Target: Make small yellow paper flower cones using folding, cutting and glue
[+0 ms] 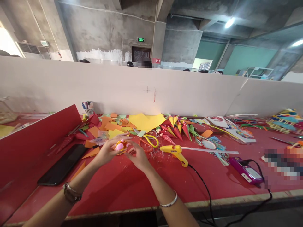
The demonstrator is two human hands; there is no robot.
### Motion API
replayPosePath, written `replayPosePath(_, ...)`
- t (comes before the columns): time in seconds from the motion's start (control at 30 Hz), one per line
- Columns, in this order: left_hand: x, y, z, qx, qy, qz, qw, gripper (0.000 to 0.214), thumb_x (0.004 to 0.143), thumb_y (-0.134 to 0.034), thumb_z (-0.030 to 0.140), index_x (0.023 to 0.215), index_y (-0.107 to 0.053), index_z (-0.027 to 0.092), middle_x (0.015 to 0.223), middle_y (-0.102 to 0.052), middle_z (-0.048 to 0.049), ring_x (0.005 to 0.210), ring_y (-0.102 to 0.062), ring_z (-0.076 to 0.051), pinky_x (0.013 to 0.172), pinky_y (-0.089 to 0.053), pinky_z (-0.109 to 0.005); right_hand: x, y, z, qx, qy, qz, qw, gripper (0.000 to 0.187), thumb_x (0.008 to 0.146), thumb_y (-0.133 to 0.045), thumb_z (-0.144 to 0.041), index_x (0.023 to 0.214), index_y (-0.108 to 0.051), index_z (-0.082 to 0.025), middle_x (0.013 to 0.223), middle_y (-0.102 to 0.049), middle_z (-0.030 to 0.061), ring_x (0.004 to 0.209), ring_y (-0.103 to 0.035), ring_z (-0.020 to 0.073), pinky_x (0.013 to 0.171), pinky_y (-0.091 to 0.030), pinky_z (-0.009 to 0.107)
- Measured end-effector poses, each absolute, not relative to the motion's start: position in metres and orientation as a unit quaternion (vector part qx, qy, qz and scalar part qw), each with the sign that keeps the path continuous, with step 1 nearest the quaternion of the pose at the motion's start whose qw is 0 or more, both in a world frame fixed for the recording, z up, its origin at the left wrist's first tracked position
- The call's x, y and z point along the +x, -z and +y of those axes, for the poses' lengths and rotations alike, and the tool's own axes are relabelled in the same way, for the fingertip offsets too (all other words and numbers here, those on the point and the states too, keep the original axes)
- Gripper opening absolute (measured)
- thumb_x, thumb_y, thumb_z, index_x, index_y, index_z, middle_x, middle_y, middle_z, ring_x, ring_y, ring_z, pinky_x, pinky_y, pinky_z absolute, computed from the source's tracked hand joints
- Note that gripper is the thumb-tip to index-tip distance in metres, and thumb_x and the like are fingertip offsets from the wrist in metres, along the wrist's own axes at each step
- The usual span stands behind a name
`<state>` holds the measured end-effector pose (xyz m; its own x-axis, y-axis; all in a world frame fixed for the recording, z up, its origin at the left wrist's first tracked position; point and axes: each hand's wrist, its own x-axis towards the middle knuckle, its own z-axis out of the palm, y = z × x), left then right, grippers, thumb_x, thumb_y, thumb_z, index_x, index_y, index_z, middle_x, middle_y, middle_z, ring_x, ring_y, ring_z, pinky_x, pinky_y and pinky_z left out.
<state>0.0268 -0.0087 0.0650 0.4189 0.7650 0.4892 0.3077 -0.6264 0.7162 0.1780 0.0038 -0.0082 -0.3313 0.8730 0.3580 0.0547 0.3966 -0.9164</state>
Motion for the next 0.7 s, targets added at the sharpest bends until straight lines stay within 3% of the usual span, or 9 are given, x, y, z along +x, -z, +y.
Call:
replayPosePath(0.1, 0.029, -0.056, -0.012, 0.768, -0.431, 0.344, 0.325, 0.032, 0.075, -0.056, 0.030, 0.105, -0.060, 0.020, 0.110, -0.060, -0.0065, 0.106, -0.051, -0.023, 0.093, -0.037, -0.033, 0.178, -0.001, 0.000, -0.310, -0.417, -0.715, 0.467, 0.033, 0.076, -0.055, -0.032, 0.107, -0.050, -0.023, 0.100, -0.056, 0.0036, 0.073, -0.054, 0.0123, 0.068, -0.044, 0.026)
replayPosePath(0.17, 0.029, -0.050, -0.012, 0.745, -0.436, 0.346, 0.366, 0.031, 0.074, -0.057, 0.032, 0.102, -0.061, 0.018, 0.105, -0.062, -0.0068, 0.097, -0.055, -0.022, 0.087, -0.042, -0.032, 0.179, -0.008, -0.003, -0.302, -0.415, -0.735, 0.442, 0.020, 0.079, -0.050, -0.034, 0.092, -0.058, -0.020, 0.088, -0.059, 0.0028, 0.069, -0.054, 0.0121, 0.064, -0.043, 0.025)
replayPosePath(0.23, 0.030, -0.047, -0.013, 0.722, -0.438, 0.346, 0.408, 0.032, 0.074, -0.057, 0.035, 0.098, -0.061, 0.015, 0.097, -0.064, -0.0071, 0.086, -0.059, -0.021, 0.078, -0.046, -0.032, 0.182, -0.015, -0.006, -0.299, -0.418, -0.754, 0.408, 0.022, 0.082, -0.045, -0.034, 0.077, -0.060, -0.018, 0.074, -0.059, 0.0015, 0.064, -0.053, 0.0119, 0.061, -0.041, 0.024)
replayPosePath(0.33, 0.033, -0.049, -0.016, 0.701, -0.426, 0.345, 0.455, 0.036, 0.074, -0.055, 0.041, 0.093, -0.062, 0.012, 0.085, -0.065, -0.0070, 0.077, -0.060, -0.021, 0.071, -0.048, -0.032, 0.191, -0.023, -0.013, -0.304, -0.414, -0.775, 0.369, 0.026, 0.082, -0.045, -0.035, 0.071, -0.059, -0.017, 0.064, -0.058, 0.0002, 0.057, -0.053, 0.0114, 0.057, -0.040, 0.023)
replayPosePath(0.43, 0.037, -0.052, -0.025, 0.729, -0.373, 0.325, 0.473, 0.044, 0.073, -0.055, 0.043, 0.105, -0.057, 0.013, 0.096, -0.064, -0.0091, 0.092, -0.057, -0.024, 0.081, -0.045, -0.034, 0.206, -0.029, -0.025, -0.327, -0.417, -0.771, 0.354, 0.028, 0.082, -0.046, -0.037, 0.069, -0.060, -0.017, 0.060, -0.057, -0.0005, 0.051, -0.052, 0.0109, 0.054, -0.040, 0.023)
replayPosePath(0.57, 0.039, -0.048, -0.041, 0.761, -0.291, 0.336, 0.472, 0.069, 0.069, -0.062, 0.038, 0.130, -0.034, 0.022, 0.132, -0.040, -0.0095, 0.120, -0.038, -0.025, 0.097, -0.034, -0.037, 0.236, -0.035, -0.050, -0.363, -0.431, -0.735, 0.377, 0.029, 0.082, -0.045, -0.040, 0.074, -0.062, -0.018, 0.061, -0.060, 0.0016, 0.050, -0.053, 0.0125, 0.053, -0.042, 0.025)
replayPosePath(0.7, 0.024, -0.037, -0.056, 0.755, -0.253, 0.367, 0.482, 0.063, 0.075, -0.055, 0.036, 0.131, -0.029, 0.027, 0.136, -0.036, -0.0062, 0.123, -0.034, -0.022, 0.101, -0.029, -0.039, 0.290, -0.033, -0.085, -0.451, -0.412, -0.695, 0.379, 0.030, 0.081, -0.046, -0.041, 0.077, -0.064, -0.018, 0.063, -0.062, 0.0032, 0.054, -0.056, 0.0145, 0.055, -0.043, 0.025)
